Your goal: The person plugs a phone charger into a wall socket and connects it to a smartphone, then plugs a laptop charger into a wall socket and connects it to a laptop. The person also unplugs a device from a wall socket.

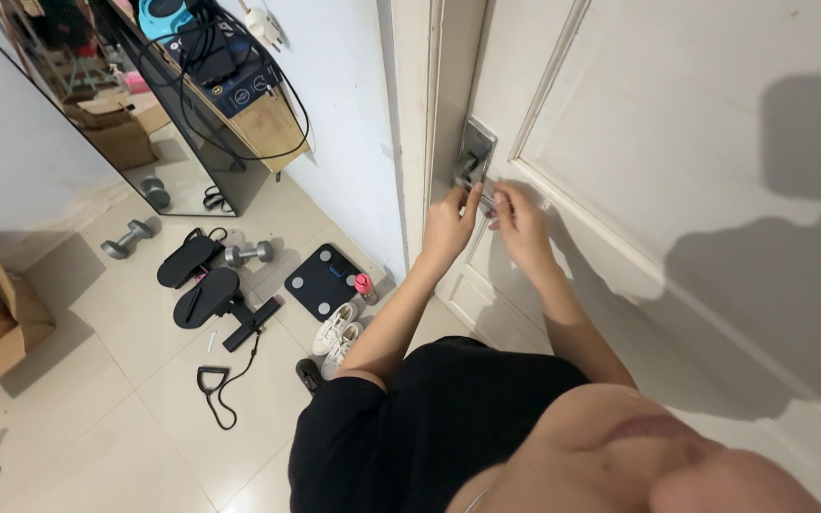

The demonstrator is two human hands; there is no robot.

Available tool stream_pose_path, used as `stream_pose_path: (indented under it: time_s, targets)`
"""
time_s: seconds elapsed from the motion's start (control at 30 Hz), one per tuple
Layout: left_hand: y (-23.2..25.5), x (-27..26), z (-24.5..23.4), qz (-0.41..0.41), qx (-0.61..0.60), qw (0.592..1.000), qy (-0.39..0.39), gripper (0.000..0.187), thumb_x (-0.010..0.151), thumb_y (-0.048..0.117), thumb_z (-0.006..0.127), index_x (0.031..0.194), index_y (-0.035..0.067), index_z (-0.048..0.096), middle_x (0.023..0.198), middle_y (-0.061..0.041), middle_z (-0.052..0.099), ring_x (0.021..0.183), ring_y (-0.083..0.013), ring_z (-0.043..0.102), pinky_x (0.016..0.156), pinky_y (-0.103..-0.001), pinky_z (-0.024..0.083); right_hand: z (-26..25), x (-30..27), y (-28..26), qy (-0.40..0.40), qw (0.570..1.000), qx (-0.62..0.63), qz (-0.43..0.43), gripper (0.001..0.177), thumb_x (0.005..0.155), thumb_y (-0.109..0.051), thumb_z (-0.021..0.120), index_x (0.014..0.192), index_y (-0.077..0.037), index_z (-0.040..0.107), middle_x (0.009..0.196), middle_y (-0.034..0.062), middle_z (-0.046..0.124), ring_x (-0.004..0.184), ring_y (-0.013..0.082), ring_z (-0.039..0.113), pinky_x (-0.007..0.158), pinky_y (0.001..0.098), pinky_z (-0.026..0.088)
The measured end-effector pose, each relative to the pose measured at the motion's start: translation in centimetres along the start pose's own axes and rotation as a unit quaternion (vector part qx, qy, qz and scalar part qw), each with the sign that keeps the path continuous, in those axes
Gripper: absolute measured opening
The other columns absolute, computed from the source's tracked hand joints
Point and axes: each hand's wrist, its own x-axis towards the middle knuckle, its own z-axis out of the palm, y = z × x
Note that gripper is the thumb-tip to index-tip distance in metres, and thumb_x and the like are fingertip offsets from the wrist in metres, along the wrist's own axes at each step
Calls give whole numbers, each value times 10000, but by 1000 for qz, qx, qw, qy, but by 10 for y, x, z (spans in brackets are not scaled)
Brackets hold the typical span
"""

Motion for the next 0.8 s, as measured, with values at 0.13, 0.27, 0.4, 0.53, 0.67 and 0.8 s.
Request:
stream_pose_path:
  time_s: [0.13,0.27,0.4,0.53,0.67,0.8]
  targets:
    - [-7,8,4,-22,-10,1000,4,426,985,365,659,839,-31,713,728,-225,704,628,-379,699,598,-428,541,10,8,-3,-12,999,-13,-37,281,1083,-201,552,1238,11,650,992,127,735,773,167,762,616,281,618]
    - [-13,10,4,8,-33,999,19,420,978,357,674,818,-30,706,706,-206,705,614,-344,709,597,-407,556,18,13,-2,-14,999,-41,-12,241,1059,-221,568,1143,-20,672,884,120,740,677,196,748,567,322,588]
    - [-17,11,5,-31,-34,999,9,431,969,352,696,800,-45,688,674,-210,688,571,-331,683,576,-404,542,20,17,6,4,972,-227,-67,266,1100,-248,584,957,-44,676,741,176,687,661,349,670,612,454,518]
    - [-23,13,10,-78,-30,996,-10,443,953,356,709,780,-51,683,650,-217,681,550,-324,667,569,-409,530,24,13,17,15,958,-277,-80,285,1089,-257,559,913,-51,647,739,199,673,675,405,653,612,507,505]
    - [-36,11,15,-46,-57,997,-8,430,951,357,712,831,-56,689,726,-201,724,664,-301,741,641,-381,583,31,4,25,51,962,-232,-132,237,1093,-212,536,955,-39,622,798,191,682,699,409,655,603,502,501]
    - [-49,8,22,-35,-101,994,-27,398,976,315,696,902,-73,653,806,-209,745,762,-302,782,708,-361,623,39,-8,32,66,982,-138,-112,178,1089,-157,544,1012,-7,600,748,222,608,673,421,617,592,491,465]
